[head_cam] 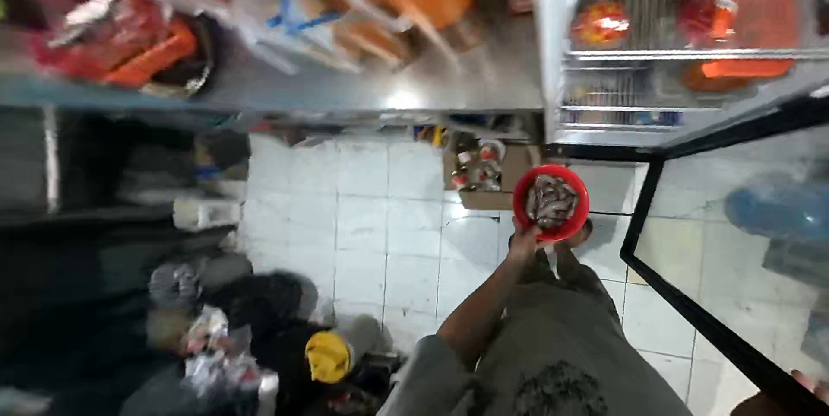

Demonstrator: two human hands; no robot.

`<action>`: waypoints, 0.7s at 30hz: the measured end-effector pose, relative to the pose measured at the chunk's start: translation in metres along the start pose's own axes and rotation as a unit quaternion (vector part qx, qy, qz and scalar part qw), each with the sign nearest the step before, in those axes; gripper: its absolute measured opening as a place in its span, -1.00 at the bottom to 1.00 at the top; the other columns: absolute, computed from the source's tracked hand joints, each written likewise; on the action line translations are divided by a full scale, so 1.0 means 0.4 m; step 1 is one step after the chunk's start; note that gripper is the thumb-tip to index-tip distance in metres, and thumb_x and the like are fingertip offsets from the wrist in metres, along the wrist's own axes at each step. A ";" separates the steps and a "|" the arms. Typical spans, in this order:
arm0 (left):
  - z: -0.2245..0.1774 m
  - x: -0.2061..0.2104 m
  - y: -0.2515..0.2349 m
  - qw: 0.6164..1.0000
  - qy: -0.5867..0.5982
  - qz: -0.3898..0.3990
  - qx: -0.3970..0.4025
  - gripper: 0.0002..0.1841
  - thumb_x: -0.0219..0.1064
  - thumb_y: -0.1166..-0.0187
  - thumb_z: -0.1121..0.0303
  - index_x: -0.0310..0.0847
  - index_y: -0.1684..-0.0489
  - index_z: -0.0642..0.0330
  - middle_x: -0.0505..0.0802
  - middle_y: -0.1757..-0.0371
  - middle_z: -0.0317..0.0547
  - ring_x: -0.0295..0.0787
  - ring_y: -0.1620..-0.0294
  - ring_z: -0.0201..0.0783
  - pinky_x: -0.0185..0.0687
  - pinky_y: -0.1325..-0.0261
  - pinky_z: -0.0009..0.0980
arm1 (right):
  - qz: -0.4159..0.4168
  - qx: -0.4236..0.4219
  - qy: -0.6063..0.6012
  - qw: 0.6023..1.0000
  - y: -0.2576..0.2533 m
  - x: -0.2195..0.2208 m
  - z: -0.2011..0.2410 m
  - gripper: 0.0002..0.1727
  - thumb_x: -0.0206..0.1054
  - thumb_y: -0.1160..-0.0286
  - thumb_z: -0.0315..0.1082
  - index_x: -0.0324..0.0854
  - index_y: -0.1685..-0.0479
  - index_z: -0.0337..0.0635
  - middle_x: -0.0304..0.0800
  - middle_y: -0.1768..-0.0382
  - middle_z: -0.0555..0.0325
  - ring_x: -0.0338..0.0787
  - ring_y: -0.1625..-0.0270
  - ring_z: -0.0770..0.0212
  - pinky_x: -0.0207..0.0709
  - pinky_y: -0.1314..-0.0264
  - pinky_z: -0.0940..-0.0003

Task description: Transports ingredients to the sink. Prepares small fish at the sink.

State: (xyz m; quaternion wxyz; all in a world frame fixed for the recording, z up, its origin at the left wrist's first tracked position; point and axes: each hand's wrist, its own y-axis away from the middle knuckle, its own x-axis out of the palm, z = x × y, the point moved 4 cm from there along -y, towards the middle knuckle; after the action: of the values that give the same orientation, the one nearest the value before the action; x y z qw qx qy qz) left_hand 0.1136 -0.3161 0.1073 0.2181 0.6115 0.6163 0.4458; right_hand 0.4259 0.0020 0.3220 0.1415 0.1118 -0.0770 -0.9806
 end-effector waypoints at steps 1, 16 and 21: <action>-0.028 -0.064 0.044 1.000 0.022 -0.005 0.014 -0.19 0.20 -0.59 0.62 -0.22 -0.81 0.08 0.71 -0.27 0.34 0.83 -0.12 0.22 0.86 -0.06 0.13 | 0.014 0.045 0.016 0.999 0.045 0.048 0.013 -0.50 -0.17 -0.84 -0.44 0.06 -0.62 -0.62 0.51 -0.47 -0.16 0.55 -0.52 0.35 0.38 -0.65 0.38; -0.282 -1.012 0.629 0.931 0.168 -0.187 0.266 -0.01 0.31 -0.36 0.47 -0.33 -0.83 0.10 0.72 -0.29 0.22 0.85 -0.11 0.07 0.89 0.01 0.06 | 0.327 0.032 0.120 0.937 0.286 0.861 0.002 -0.09 0.17 -0.79 -0.15 -0.42 -0.94 0.00 -0.08 -0.88 0.01 0.22 -0.82 0.11 0.36 -0.74 0.11; -0.362 -1.183 0.741 0.907 0.204 -0.240 0.281 -0.05 0.29 -0.34 0.53 -0.25 -0.81 0.01 0.76 -0.21 0.23 0.88 0.00 0.13 0.90 0.11 0.09 | 0.431 -0.039 0.254 0.865 0.339 1.093 0.035 -0.30 0.17 -0.75 -0.01 0.16 -0.80 -0.11 0.49 -0.60 0.03 0.68 -0.43 0.15 0.63 -0.39 0.19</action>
State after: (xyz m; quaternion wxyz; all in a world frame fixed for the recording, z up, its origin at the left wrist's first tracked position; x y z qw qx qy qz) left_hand 0.2359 -0.8487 0.2921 0.0071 0.3770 0.8751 0.3034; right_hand 0.0493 -0.2538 0.2739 0.5690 0.3070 -0.0407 -0.7618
